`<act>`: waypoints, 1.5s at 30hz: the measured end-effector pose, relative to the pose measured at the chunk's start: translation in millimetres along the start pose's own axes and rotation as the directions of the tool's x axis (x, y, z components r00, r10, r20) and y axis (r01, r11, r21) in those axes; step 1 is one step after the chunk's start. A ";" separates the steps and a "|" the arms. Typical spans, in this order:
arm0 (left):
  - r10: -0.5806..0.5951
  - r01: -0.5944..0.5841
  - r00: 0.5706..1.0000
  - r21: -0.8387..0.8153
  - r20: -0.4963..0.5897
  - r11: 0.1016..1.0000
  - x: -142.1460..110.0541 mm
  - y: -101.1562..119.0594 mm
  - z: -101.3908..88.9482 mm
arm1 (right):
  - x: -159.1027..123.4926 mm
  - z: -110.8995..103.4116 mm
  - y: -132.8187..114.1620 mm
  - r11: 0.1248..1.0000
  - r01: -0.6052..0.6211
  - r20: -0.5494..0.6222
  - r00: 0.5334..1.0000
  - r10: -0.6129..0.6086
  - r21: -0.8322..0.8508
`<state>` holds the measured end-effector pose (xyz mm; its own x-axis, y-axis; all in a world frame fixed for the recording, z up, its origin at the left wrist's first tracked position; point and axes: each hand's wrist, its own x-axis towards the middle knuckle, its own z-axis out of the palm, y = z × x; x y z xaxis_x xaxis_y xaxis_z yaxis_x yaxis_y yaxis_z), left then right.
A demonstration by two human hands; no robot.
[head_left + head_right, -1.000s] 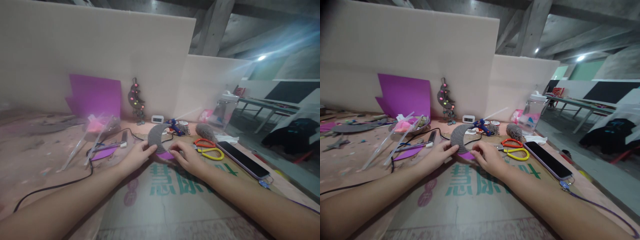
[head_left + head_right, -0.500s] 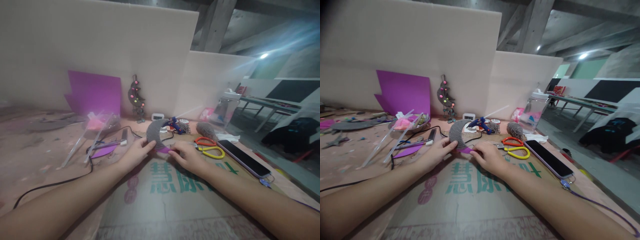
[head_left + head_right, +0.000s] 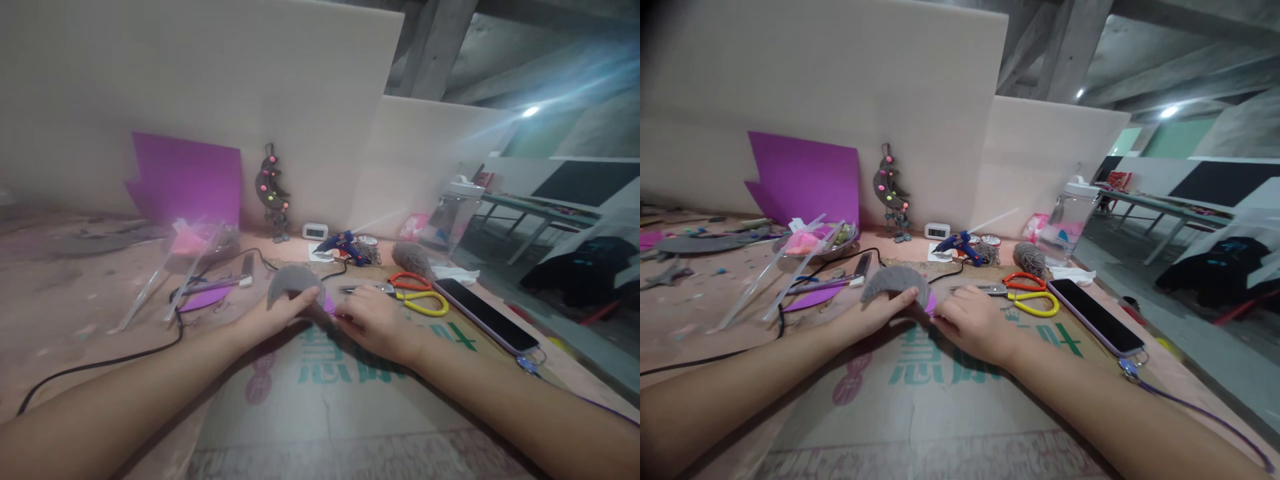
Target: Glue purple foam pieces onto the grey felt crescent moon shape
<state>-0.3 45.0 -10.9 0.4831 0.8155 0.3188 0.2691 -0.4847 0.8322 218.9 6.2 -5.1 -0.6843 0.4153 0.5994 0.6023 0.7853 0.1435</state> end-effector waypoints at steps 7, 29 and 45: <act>-0.101 0.094 0.991 -0.077 -0.092 0.993 0.4 -5.2 1.4 | 0.4 0.2 -2.8 0.996 0.093 0.077 0.993 -0.093 -0.007; -0.205 0.200 0.950 -0.045 -0.235 0.979 3.8 -5.6 1.0 | 3.1 6.4 9.6 0.957 -0.166 0.240 0.965 0.107 0.238; -0.257 0.273 0.942 0.045 -0.218 0.961 2.0 2.9 2.5 | -0.5 1.2 14.3 0.918 -0.312 0.164 0.946 0.278 0.245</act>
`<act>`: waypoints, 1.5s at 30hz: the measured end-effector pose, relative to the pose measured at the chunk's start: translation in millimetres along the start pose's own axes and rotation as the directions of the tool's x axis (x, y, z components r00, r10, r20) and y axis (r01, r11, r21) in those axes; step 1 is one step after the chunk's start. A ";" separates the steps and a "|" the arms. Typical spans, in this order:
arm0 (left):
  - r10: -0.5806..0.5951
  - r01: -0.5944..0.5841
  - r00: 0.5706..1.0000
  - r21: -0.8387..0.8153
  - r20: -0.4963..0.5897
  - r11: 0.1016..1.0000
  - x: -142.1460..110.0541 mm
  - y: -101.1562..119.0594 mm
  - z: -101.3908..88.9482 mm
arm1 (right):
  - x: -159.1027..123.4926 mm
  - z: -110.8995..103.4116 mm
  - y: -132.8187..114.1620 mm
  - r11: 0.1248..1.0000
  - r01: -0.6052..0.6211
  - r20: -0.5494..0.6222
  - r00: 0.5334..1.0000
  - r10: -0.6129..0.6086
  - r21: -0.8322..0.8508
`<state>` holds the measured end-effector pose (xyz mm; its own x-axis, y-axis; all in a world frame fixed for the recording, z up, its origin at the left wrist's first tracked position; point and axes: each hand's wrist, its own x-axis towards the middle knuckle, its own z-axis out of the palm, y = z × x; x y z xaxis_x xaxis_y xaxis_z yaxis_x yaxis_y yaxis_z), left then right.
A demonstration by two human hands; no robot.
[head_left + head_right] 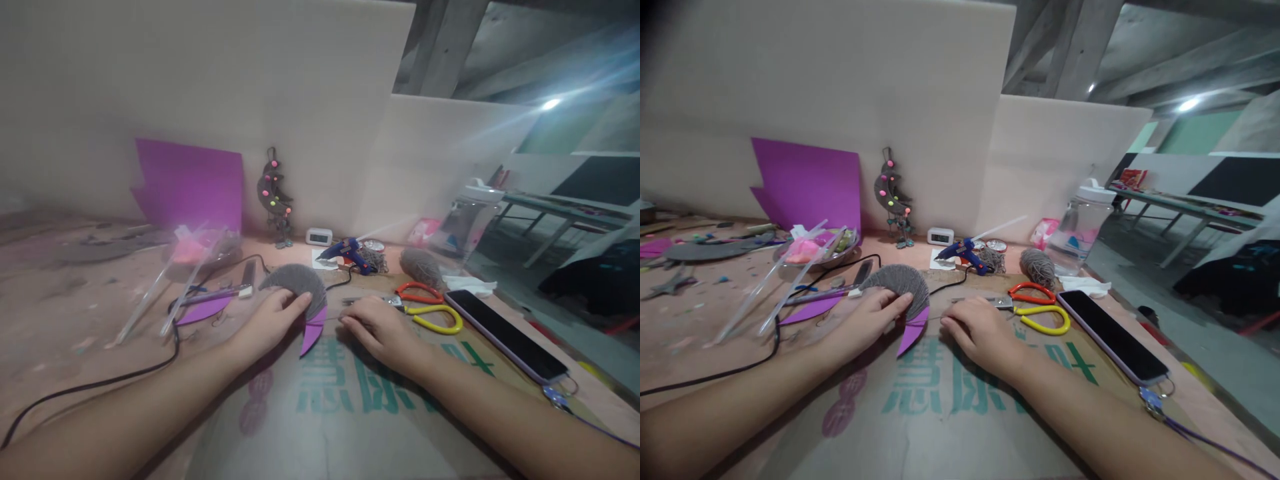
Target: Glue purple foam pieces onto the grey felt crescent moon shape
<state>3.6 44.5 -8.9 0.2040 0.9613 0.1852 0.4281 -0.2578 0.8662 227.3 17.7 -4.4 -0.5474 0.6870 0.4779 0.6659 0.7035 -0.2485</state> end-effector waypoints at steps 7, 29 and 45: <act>-0.062 0.061 0.997 0.013 0.047 0.998 -1.2 4.6 -1.0 | -1.8 -0.4 8.0 0.966 -0.191 0.034 0.981 0.188 0.173; -0.063 0.088 0.989 -0.195 0.135 0.977 1.4 -8.8 -8.5 | 7.2 7.3 8.4 0.964 -0.177 -0.141 0.978 0.151 -0.198; -0.191 0.216 0.976 -0.324 0.109 0.921 6.7 -6.7 -6.4 | 5.2 -46.9 41.5 0.966 -0.242 -0.228 0.949 0.218 -0.087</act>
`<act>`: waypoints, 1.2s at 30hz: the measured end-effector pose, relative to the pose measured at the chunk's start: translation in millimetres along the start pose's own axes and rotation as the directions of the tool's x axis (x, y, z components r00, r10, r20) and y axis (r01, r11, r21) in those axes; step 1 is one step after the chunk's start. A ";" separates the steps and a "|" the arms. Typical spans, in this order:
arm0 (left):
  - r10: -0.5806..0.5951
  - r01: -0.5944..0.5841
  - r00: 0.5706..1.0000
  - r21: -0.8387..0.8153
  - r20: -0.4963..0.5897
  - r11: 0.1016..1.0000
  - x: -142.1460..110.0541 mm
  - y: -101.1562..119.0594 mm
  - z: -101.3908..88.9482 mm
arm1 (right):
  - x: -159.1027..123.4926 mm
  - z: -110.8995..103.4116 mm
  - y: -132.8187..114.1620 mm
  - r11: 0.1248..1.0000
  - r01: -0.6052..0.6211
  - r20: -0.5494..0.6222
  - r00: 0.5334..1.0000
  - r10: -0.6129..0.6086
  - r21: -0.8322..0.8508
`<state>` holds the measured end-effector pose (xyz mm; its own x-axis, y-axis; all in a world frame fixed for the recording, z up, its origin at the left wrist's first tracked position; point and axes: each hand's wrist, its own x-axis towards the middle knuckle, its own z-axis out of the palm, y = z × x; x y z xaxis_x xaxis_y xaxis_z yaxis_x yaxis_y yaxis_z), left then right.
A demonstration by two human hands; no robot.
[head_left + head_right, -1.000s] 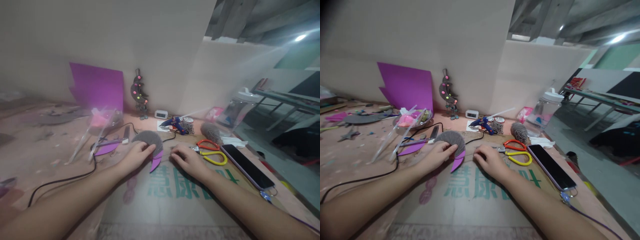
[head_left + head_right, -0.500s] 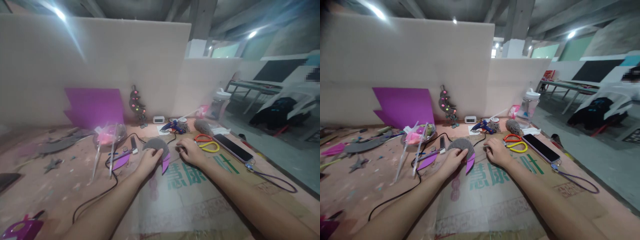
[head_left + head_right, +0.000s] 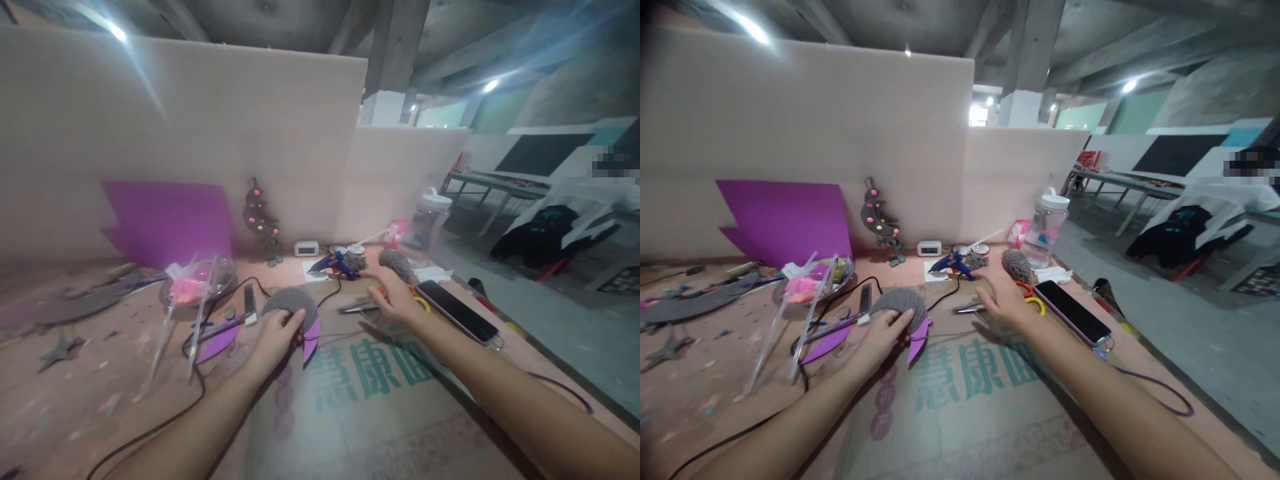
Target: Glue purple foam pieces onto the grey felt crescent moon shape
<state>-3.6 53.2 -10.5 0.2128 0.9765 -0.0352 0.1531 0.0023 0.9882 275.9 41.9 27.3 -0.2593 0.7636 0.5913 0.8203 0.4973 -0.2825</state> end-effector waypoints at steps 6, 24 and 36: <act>-0.074 0.077 0.996 -0.057 0.039 0.995 -0.6 0.4 -4.4 | 53.8 52.8 35.3 0.881 -0.466 0.064 0.885 0.462 0.084; -0.077 0.090 0.992 -0.127 0.100 0.988 0.0 0.9 -4.0 | 69.4 36.7 -19.9 0.819 -0.574 0.055 0.818 0.572 0.008; -0.053 0.067 0.993 -0.138 0.102 0.988 0.7 3.2 -7.4 | -22.5 13.0 -79.5 0.809 -0.508 0.299 0.853 0.427 0.295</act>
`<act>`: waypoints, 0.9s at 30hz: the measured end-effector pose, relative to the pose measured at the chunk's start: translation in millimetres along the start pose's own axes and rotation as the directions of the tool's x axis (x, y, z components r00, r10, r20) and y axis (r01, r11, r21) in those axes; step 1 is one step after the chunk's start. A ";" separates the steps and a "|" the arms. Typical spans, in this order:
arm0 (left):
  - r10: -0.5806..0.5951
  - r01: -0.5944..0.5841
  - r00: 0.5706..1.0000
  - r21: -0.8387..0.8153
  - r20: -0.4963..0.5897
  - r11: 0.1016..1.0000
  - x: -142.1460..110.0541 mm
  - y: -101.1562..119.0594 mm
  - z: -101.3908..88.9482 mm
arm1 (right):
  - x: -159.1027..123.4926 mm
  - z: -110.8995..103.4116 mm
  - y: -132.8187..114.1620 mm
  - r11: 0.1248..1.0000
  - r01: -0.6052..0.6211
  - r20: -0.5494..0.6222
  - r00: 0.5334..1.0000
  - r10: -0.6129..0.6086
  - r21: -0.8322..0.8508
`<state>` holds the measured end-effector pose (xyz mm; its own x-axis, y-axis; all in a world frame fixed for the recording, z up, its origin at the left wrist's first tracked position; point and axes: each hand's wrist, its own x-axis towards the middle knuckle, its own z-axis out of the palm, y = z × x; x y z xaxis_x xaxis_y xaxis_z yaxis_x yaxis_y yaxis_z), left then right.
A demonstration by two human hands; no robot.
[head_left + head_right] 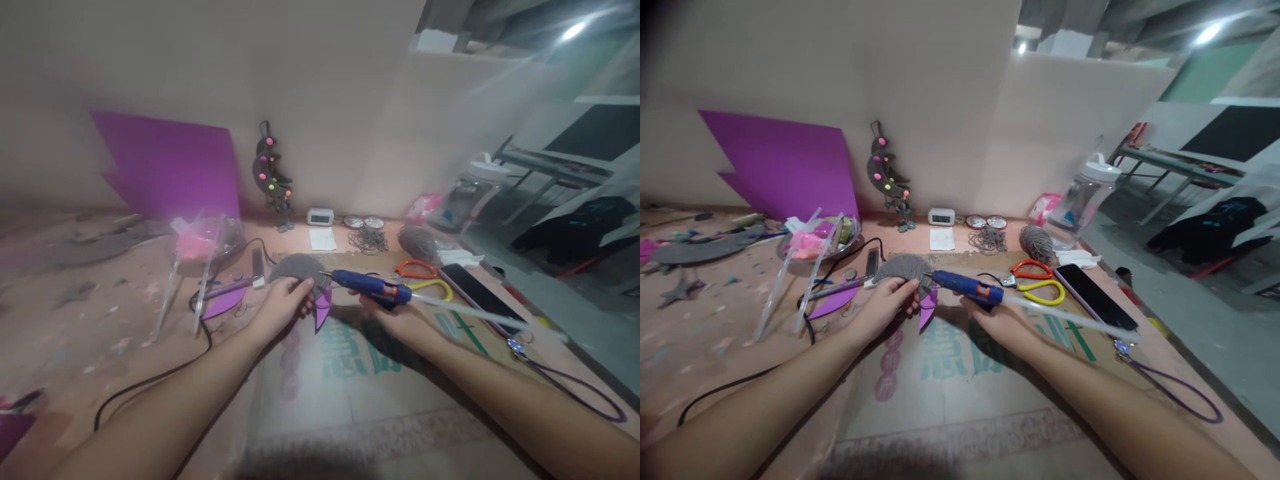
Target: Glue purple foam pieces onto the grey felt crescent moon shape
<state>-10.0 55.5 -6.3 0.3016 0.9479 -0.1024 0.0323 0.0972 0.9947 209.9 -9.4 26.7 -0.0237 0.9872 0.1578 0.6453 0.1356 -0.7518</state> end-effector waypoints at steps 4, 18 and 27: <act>-0.039 0.039 0.999 0.018 -0.001 0.999 -1.5 3.1 1.5 | -6.2 9.5 16.6 0.983 0.174 -0.037 0.984 -0.172 0.061; -0.044 0.045 0.999 0.035 -0.014 0.998 -2.2 0.1 -0.4 | -8.8 7.3 27.4 0.987 0.160 0.069 0.985 -0.160 0.005; 0.008 -0.002 0.999 0.182 -0.031 0.983 -2.6 -1.4 -0.3 | -7.2 12.0 35.9 0.985 0.154 0.075 0.986 -0.149 -0.072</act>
<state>-11.1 53.0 -7.4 0.2721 0.9576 -0.0943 0.2044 0.0382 0.9781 224.1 -10.7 -9.2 -0.1766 0.9594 0.2198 0.6871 0.2800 -0.6705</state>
